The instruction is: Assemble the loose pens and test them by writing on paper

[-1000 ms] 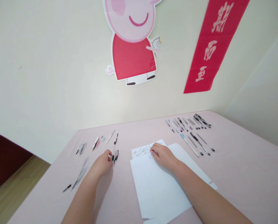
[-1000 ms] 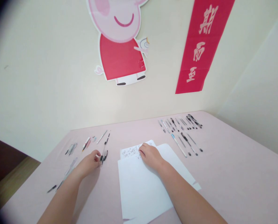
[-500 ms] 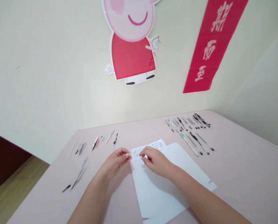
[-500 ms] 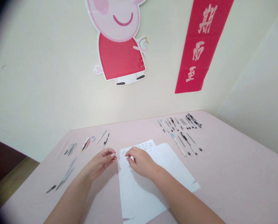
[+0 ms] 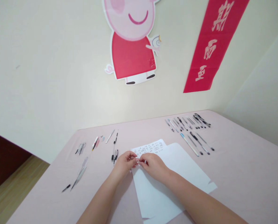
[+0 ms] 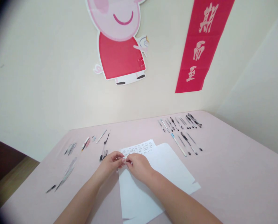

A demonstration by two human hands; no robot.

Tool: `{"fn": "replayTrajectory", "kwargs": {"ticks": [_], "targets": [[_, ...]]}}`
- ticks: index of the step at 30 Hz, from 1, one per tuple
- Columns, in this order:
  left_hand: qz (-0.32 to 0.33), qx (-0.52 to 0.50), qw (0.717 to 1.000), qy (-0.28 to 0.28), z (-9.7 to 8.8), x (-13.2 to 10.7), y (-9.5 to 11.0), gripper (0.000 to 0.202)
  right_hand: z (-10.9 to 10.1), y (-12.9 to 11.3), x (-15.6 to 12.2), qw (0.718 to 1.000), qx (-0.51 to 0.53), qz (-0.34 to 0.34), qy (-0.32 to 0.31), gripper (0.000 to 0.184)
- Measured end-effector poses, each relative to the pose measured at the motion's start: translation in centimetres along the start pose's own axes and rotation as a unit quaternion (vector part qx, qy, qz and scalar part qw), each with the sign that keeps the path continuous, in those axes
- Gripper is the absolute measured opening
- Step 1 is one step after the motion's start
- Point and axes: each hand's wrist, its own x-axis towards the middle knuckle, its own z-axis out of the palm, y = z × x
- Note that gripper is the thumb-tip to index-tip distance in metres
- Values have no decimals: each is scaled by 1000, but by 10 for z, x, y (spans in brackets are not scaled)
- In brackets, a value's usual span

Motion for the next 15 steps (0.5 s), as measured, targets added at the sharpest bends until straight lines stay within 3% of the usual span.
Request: {"fn": "replayTrajectory", "kwargs": {"ticks": [3, 5, 8, 10, 15], "targets": [[66, 161, 982, 78, -22, 5, 2, 16, -2, 7, 1, 999, -38, 21, 11, 10], [112, 275, 943, 151, -42, 8, 1, 16, -3, 12, 1, 998, -54, 34, 17, 10], [109, 377, 890, 231, -70, 13, -7, 20, -4, 20, 3, 996, -72, 51, 23, 11], [93, 409, 872, 253, -82, 16, -15, 23, -3, 24, 4, 995, -80, 60, 28, 11], [57, 417, 867, 267, -93, 26, -29, 26, 0, 30, 6, 993, -89, 69, 34, 10]]}}
